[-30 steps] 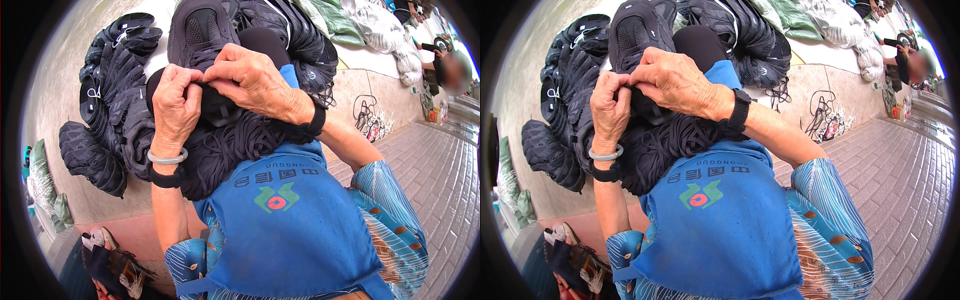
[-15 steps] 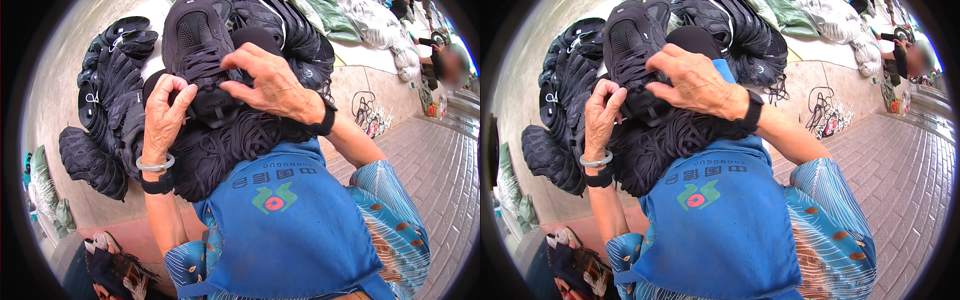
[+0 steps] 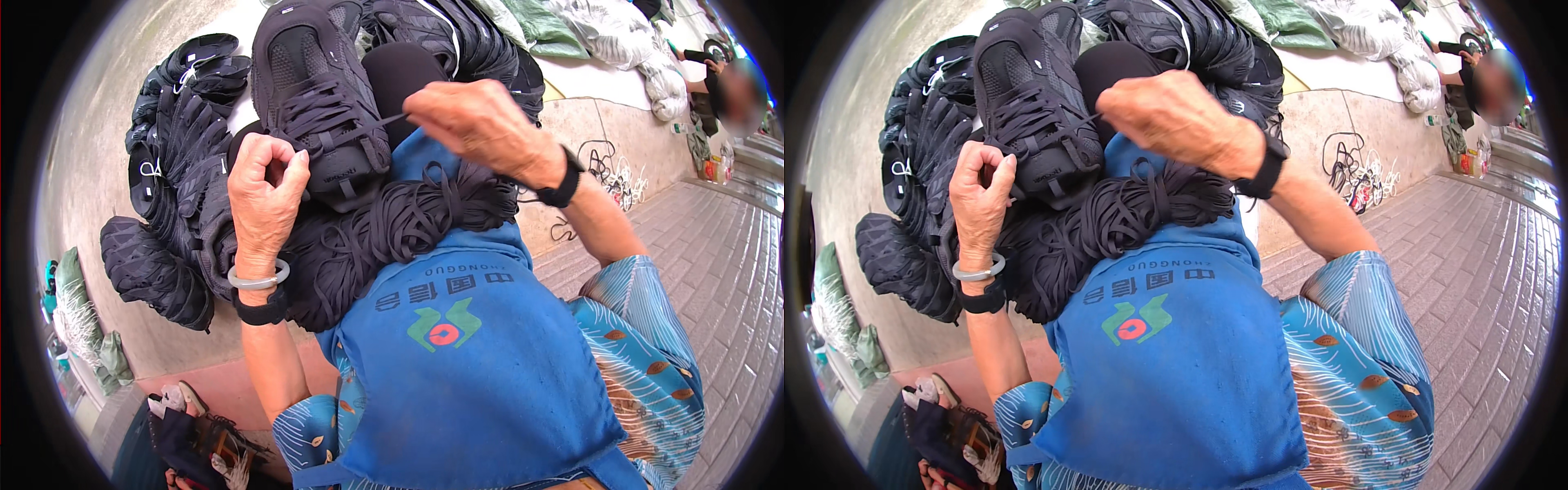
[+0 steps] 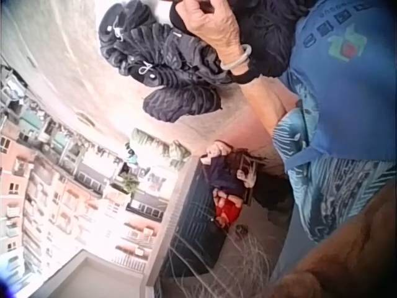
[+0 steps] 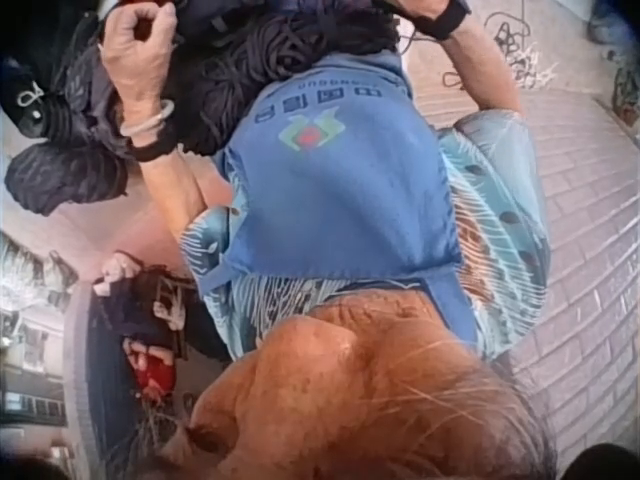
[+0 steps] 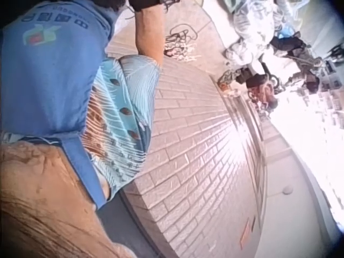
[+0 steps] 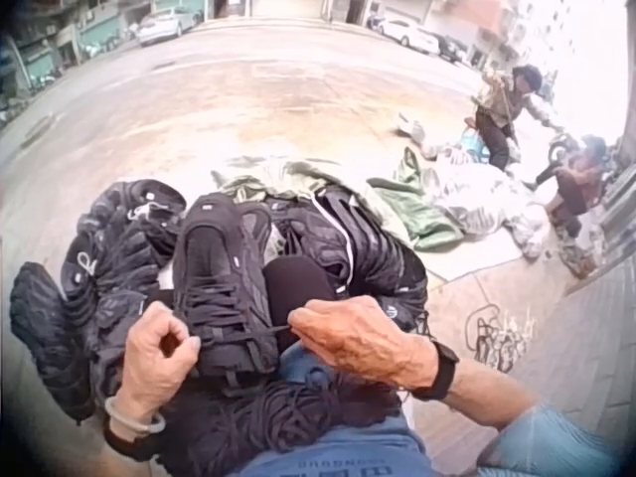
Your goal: Lacing shoelaces into the eyelets of black shoe uppers.
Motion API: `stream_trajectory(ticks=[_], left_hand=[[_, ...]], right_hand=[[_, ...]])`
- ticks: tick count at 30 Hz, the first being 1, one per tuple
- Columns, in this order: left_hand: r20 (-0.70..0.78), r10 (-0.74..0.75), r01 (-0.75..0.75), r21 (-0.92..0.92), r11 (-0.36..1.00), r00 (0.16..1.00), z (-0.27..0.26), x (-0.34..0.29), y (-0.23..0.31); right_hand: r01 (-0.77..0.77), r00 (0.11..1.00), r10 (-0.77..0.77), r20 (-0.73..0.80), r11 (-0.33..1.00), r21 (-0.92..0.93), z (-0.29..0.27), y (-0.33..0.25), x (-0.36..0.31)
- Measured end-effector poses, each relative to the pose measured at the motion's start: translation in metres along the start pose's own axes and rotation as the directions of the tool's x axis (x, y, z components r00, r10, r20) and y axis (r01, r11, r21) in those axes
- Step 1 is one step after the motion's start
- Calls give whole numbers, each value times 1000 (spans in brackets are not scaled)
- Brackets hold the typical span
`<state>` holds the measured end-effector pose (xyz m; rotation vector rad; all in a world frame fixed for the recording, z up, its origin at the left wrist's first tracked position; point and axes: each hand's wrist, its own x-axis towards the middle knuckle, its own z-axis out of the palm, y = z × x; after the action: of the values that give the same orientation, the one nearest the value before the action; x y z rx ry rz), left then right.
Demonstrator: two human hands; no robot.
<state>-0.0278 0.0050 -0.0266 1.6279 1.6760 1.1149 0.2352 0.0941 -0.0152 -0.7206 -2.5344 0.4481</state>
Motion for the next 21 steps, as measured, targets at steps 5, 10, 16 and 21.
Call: stream_trajectory(ticks=[5,10,16,21], left_hand=[[-101,93,-75,175,982,990,15,-7,15],[-218,85,-52,152,987,972,25,-12,20],[-291,-71,103,97,990,954,7,-17,15],[-116,200,-146,364,920,973,1,-4,22]], right_hand=[[75,996,-66,65,984,-159,-34,15,-25],[-134,987,140,84,989,-70,-7,42,-51],[-171,979,176,-103,984,58,-10,11,-18],[-27,984,52,-168,988,149,20,-30,17]])
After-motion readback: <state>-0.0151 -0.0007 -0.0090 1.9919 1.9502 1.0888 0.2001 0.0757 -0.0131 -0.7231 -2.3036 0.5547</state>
